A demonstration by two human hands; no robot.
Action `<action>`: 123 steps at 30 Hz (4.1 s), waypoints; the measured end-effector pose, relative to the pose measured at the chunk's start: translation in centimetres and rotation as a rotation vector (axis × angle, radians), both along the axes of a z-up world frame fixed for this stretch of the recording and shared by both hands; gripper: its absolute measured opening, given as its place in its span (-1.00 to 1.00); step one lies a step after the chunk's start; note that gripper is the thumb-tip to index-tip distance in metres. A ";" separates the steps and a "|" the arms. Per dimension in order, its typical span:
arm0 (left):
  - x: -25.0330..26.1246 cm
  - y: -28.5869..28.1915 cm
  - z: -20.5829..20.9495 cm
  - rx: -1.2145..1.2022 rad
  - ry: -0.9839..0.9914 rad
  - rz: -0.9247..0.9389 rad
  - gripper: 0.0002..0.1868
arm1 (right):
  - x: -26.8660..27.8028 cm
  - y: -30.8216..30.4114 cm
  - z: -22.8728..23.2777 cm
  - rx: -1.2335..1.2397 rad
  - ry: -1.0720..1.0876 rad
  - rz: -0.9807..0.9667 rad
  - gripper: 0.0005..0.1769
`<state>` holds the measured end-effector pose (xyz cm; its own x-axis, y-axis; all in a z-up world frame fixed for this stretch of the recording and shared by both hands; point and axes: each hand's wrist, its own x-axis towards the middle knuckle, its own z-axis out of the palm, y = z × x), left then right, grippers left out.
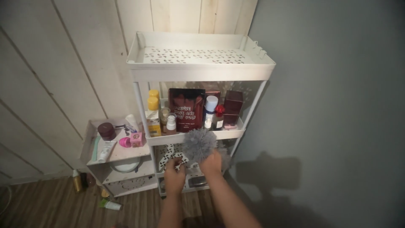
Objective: The user is dusting a multi-tiered plastic storage shelf and organized cosmetic items using a microfiber duster.
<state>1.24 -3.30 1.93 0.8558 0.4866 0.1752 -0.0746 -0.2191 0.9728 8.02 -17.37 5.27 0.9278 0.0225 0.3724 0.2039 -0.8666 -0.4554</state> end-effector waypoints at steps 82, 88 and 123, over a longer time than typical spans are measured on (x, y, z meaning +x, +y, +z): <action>0.6 -0.4 -2.4 0.003 0.071 0.007 -0.68 | -1.7 -1.8 -13.5 0.928 0.516 0.322 -0.51; 0.2 -1.0 -2.0 0.039 0.021 -0.001 -0.73 | -1.9 -1.4 -10.1 1.548 0.957 -0.003 -0.54; 0.4 -0.7 -1.7 0.017 -0.063 0.023 -0.71 | -0.7 -4.0 -13.9 0.293 0.511 0.228 -0.65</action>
<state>1.63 -4.02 0.18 0.8315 0.5025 0.2369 -0.1304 -0.2379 0.9625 7.37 -21.37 -8.58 0.9741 0.2048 -0.0961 0.0623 -0.6514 -0.7562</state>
